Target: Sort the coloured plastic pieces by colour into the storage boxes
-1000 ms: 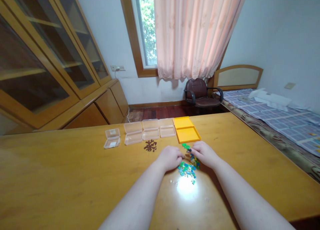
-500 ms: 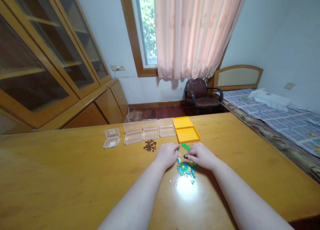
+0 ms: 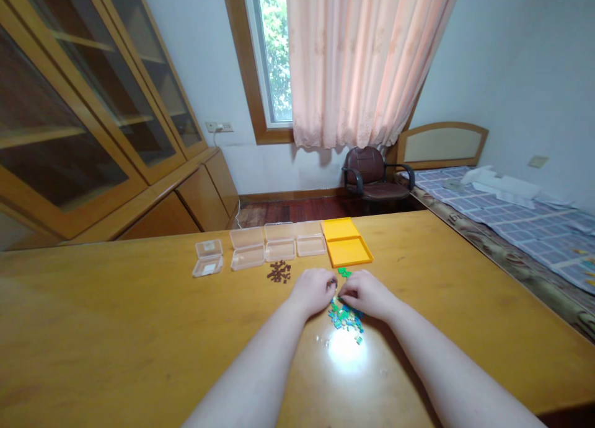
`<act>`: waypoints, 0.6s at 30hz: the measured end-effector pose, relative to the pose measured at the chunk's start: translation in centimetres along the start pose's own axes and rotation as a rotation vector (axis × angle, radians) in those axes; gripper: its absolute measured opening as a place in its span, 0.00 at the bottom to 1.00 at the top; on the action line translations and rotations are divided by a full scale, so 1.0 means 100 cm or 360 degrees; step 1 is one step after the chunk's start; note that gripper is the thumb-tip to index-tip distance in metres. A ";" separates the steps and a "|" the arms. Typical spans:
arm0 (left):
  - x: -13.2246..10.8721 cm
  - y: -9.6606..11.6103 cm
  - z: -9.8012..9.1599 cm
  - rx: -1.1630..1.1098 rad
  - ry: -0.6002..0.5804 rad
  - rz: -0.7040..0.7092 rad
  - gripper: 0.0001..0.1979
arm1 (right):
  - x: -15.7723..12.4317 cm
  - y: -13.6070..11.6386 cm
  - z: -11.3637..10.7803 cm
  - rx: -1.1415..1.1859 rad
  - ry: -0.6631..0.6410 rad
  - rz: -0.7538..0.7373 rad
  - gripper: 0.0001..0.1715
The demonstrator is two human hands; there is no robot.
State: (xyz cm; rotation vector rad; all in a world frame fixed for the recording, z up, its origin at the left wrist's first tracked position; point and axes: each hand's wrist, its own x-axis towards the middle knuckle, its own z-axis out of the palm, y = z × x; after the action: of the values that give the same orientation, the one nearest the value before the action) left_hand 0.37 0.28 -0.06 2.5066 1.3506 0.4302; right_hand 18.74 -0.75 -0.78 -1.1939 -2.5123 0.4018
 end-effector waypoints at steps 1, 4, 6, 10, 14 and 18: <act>0.000 0.000 0.000 0.0004 -0.0023 0.0018 0.10 | 0.000 0.002 0.000 -0.0052 0.0033 0.0052 0.07; 0.000 -0.002 0.000 0.0037 -0.0084 0.0055 0.09 | 0.001 0.007 -0.001 -0.0162 0.0144 0.0244 0.08; 0.000 -0.003 0.001 0.0075 -0.0094 0.0052 0.08 | 0.000 0.009 -0.003 -0.0181 0.0205 0.0332 0.09; 0.001 -0.006 0.001 0.0128 -0.0073 -0.0055 0.10 | -0.002 0.002 -0.005 -0.0003 0.0171 0.0156 0.08; 0.001 -0.006 0.001 0.0124 -0.0065 -0.0106 0.10 | -0.002 -0.009 -0.005 0.0216 -0.0010 -0.0182 0.09; 0.001 -0.005 0.002 0.0105 -0.0046 -0.0070 0.09 | -0.001 -0.014 -0.006 0.0226 -0.0046 -0.0255 0.09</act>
State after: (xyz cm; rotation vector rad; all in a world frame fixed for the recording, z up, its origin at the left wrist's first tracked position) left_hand 0.16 0.59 -0.42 2.5199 1.4287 0.3444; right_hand 18.12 -1.63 0.26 -0.9326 -2.5336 0.5492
